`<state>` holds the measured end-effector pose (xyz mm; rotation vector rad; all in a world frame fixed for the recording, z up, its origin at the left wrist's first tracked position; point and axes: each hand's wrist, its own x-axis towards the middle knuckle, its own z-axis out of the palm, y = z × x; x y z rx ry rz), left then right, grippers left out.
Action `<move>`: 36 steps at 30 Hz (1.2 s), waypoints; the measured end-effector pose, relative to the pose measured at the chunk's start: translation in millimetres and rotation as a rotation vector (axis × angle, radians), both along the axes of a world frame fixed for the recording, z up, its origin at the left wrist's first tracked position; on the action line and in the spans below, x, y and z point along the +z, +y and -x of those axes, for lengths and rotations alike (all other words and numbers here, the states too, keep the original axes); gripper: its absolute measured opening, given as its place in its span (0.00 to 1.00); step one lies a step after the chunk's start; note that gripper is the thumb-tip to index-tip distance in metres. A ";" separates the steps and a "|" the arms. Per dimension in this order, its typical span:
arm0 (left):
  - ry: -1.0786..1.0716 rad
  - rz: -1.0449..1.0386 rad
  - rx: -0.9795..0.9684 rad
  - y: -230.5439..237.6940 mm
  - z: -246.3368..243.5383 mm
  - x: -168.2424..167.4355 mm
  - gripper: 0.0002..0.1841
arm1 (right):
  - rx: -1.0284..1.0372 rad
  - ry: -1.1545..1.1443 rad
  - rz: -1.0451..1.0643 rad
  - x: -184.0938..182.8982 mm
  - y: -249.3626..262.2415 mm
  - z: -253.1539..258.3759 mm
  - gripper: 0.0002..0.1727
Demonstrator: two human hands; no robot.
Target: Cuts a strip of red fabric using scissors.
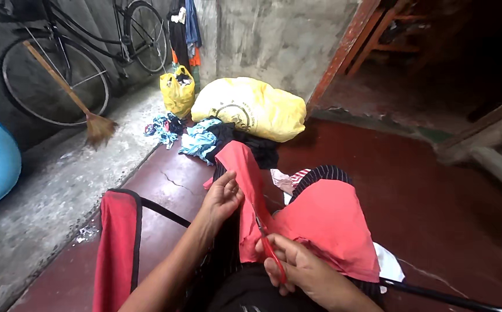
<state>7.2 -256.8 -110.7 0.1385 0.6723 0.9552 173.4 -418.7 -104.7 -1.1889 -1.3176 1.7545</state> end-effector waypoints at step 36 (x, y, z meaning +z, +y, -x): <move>0.490 -0.613 -0.089 -34.0 30.5 -3.6 0.41 | 0.029 -0.111 0.045 2.8 10.2 15.2 0.23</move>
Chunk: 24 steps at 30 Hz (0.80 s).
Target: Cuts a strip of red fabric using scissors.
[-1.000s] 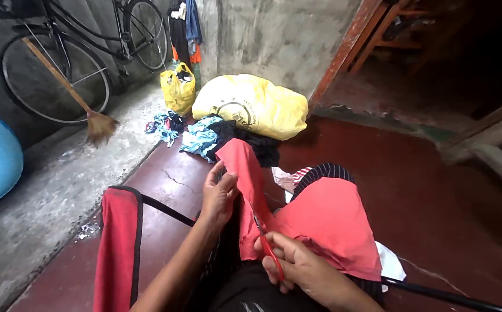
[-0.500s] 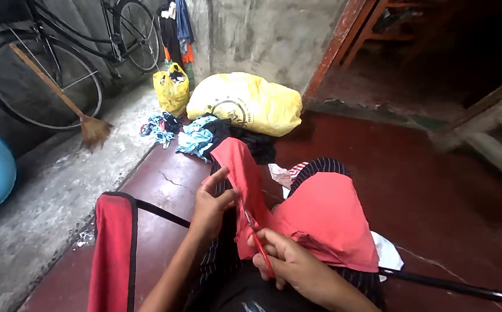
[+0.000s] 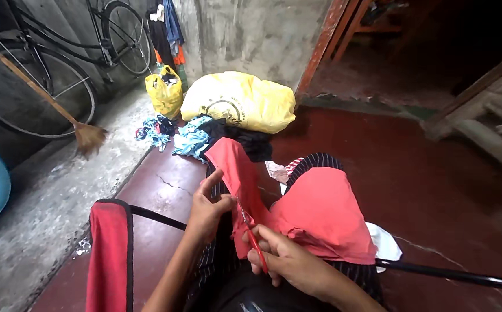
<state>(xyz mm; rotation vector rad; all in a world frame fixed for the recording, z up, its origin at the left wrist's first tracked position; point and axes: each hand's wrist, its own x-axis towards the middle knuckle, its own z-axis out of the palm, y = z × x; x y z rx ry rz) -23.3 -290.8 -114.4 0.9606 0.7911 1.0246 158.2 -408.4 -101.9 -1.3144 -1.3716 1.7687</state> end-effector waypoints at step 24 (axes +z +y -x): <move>0.086 -0.147 -0.059 6.5 13.0 3.5 0.45 | 0.049 0.082 -0.028 0.6 16.9 -0.8 0.19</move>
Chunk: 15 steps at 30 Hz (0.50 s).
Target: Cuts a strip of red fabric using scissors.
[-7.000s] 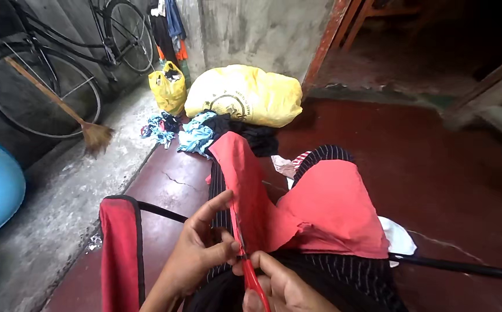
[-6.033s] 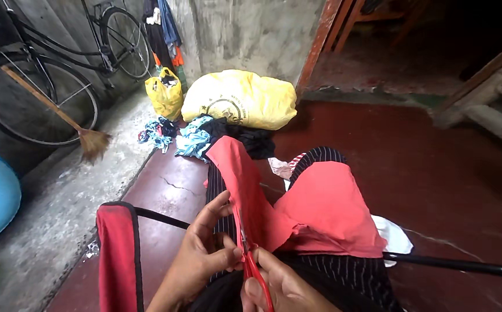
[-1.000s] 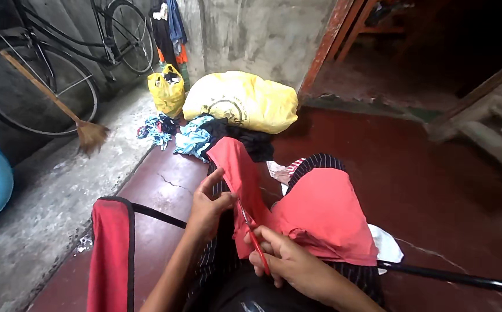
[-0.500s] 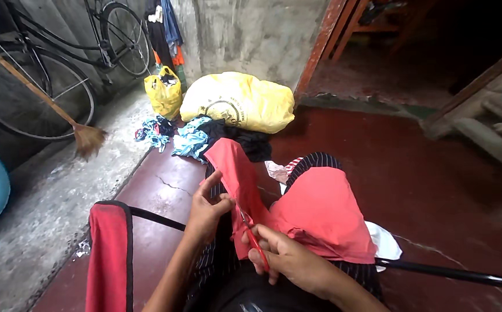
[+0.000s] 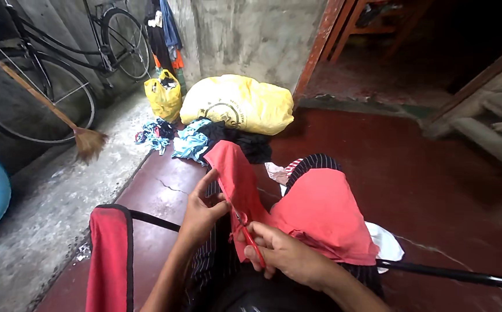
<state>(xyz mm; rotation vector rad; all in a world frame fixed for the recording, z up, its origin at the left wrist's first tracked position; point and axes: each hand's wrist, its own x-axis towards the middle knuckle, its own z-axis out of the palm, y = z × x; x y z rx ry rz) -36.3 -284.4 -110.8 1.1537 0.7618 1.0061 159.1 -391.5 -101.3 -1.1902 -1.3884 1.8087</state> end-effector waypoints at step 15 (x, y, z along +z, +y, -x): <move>0.031 -0.017 -0.040 2.0 2.5 -0.8 0.47 | -0.046 -0.007 0.035 1.6 11.6 10.1 0.20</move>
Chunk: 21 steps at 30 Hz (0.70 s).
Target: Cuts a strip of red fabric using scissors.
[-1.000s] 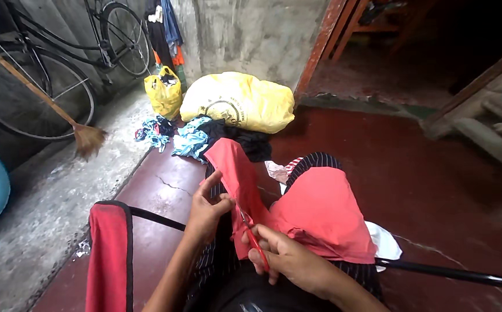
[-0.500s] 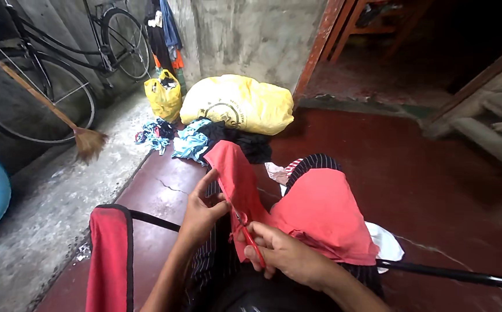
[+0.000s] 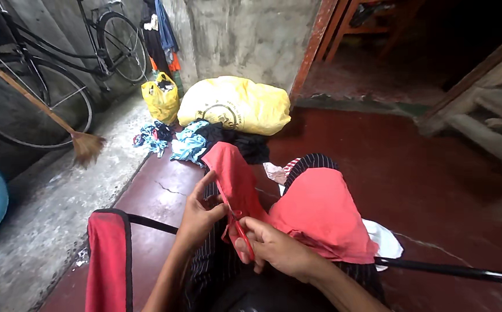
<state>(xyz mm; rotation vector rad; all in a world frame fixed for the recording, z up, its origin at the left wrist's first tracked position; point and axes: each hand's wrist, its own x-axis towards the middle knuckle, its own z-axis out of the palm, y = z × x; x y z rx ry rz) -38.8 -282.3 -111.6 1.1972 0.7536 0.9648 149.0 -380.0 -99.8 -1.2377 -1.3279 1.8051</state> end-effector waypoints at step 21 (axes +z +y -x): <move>0.013 -0.017 -0.022 0.5 -1.2 -10.8 0.48 | -0.029 0.024 -0.009 -12.3 25.3 -0.4 0.20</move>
